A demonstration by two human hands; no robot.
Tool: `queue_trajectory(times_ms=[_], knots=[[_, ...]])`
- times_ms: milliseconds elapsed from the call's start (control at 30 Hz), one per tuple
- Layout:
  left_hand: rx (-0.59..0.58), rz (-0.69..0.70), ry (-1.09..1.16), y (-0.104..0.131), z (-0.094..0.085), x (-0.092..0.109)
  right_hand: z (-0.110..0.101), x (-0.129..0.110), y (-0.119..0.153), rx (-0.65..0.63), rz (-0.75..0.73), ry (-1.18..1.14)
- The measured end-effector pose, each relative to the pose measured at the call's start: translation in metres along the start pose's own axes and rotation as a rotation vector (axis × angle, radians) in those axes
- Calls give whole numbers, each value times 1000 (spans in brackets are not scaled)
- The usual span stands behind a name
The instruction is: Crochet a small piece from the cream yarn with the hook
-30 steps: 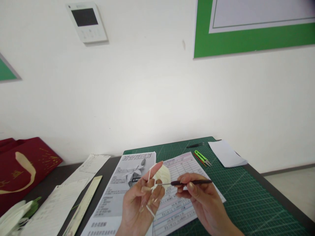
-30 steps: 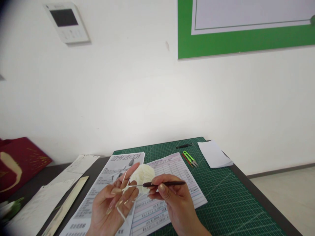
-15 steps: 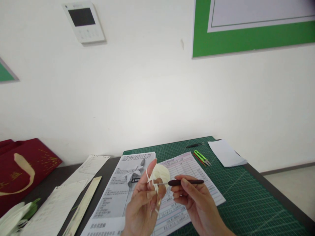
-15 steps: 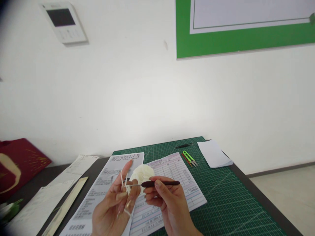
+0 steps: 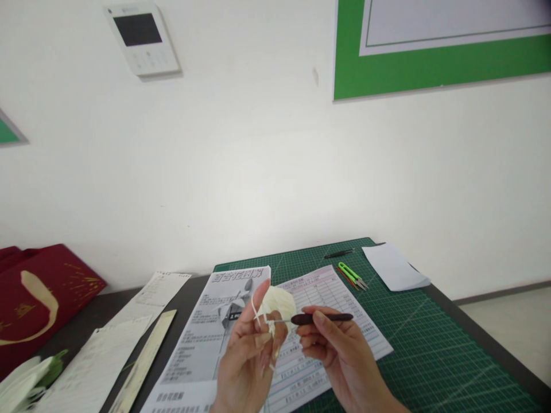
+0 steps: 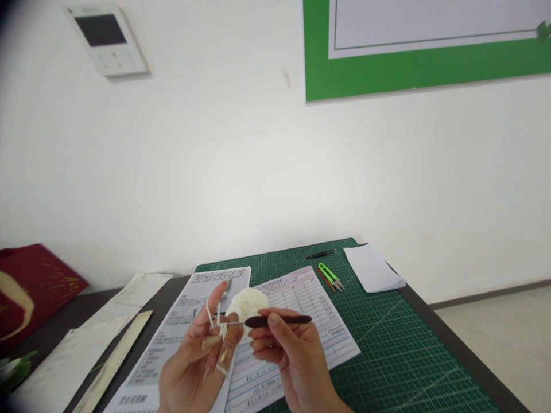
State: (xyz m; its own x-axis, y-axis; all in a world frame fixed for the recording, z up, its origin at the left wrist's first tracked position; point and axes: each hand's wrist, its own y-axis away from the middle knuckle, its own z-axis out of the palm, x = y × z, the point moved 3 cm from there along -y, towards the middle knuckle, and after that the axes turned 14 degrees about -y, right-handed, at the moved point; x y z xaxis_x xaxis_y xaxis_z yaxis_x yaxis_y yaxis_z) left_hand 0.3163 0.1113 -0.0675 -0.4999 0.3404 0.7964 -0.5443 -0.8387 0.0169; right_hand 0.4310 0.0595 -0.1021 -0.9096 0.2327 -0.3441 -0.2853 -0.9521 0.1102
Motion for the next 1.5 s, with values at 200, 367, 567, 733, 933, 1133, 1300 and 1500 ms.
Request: queue_trajectory(times_ms=[200, 367, 567, 733, 933, 1133, 1300, 1500], knots=[[81, 20, -84, 0, -5, -1, -1, 0, -2, 35, 13, 8], [154, 114, -192, 4, 2, 2, -2, -3, -3, 79, -32, 22], [154, 94, -183, 6, 8, 6, 4, -7, -3, 39, -74, 14], [87, 68, -196, 6, 6, 5, 5, -6, -4, 4, -7, -1], [40, 56, -207, 4, 4, 4, 2, -5, -5, 23, 49, -34], [26, 33, -102, -3, -4, 0, 3, -4, -6, -5, 101, -45], [-2, 46, -109, -4, -3, 0, 7, -10, -4, -70, 1, 49], [23, 1, -88, -7, -4, -2, 6, -9, -6, -61, 8, 39]])
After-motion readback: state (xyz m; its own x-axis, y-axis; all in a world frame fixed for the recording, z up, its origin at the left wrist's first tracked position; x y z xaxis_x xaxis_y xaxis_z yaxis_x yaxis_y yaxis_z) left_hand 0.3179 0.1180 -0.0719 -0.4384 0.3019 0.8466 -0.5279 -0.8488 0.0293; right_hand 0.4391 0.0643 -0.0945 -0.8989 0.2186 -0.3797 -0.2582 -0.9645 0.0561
